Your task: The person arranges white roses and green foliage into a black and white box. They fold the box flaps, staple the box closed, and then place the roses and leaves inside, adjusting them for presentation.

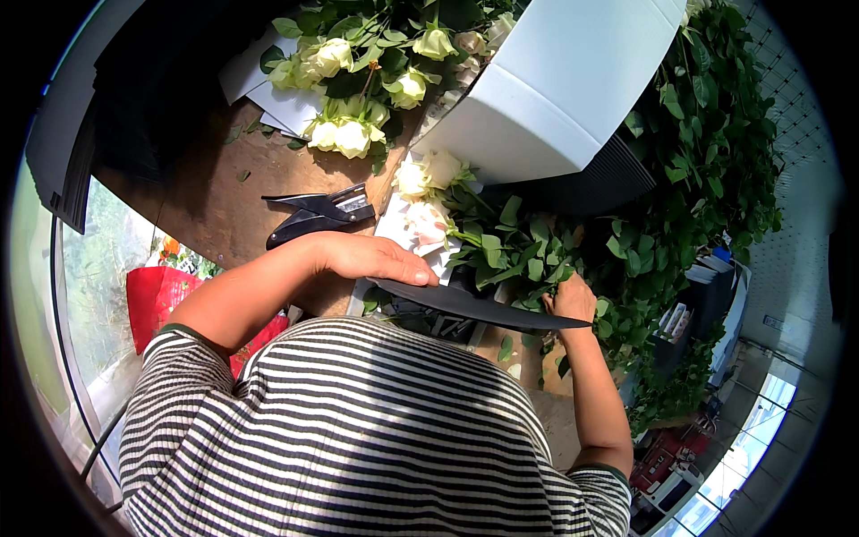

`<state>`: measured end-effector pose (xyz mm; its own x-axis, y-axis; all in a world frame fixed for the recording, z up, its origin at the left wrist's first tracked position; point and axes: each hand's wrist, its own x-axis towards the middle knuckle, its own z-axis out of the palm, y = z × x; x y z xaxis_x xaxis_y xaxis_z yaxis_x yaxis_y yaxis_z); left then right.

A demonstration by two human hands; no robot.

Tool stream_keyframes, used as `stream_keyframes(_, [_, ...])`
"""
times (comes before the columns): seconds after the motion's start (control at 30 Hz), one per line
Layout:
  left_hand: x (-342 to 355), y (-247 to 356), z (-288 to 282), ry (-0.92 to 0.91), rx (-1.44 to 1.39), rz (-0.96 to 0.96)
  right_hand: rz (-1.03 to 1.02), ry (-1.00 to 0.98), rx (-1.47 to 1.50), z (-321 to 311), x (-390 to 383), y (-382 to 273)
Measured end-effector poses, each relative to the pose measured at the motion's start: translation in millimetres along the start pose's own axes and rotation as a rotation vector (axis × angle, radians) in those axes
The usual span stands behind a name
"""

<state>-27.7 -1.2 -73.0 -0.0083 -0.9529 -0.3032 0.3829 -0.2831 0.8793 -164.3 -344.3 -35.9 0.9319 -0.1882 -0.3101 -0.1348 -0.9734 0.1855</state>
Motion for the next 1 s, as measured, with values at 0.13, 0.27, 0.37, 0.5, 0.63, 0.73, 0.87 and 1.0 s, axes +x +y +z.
stream_keyframes(0.13, [-9.8,-9.9,-5.3,0.021,0.007,0.031,-0.142,-0.273,-0.024,-30.9,1.9,4.1])
stream_keyframes(0.27, [-13.4,-13.5,-6.9,0.005,0.050,0.090,-0.284,-0.256,-0.060,-100.0,26.4,-0.3])
stream_keyframes(0.37, [-14.8,-13.7,-7.5,0.023,0.123,0.080,-0.386,-0.489,-0.497,-78.8,16.5,-10.3])
stream_keyframes(0.5, [-18.6,-7.4,-1.4,0.058,0.089,0.029,-0.402,-0.361,-0.243,-148.5,38.3,-41.9])
stream_keyframes(0.63, [-20.1,-15.6,-0.6,0.108,0.128,0.061,-0.708,-0.302,0.788,-95.2,55.7,-90.4])
stream_keyframes(0.73, [-28.8,-12.2,-2.3,0.165,0.142,0.071,-0.736,-0.307,0.580,-56.8,61.7,-111.9])
stream_keyframes(0.87, [-36.8,-20.0,0.6,0.288,0.065,0.084,-0.793,-0.052,0.463,-52.1,68.8,-123.3])
stream_keyframes(1.0, [-39.6,-12.3,-5.9,0.484,-0.094,0.059,-0.861,0.071,0.484,-25.7,66.0,-125.3])
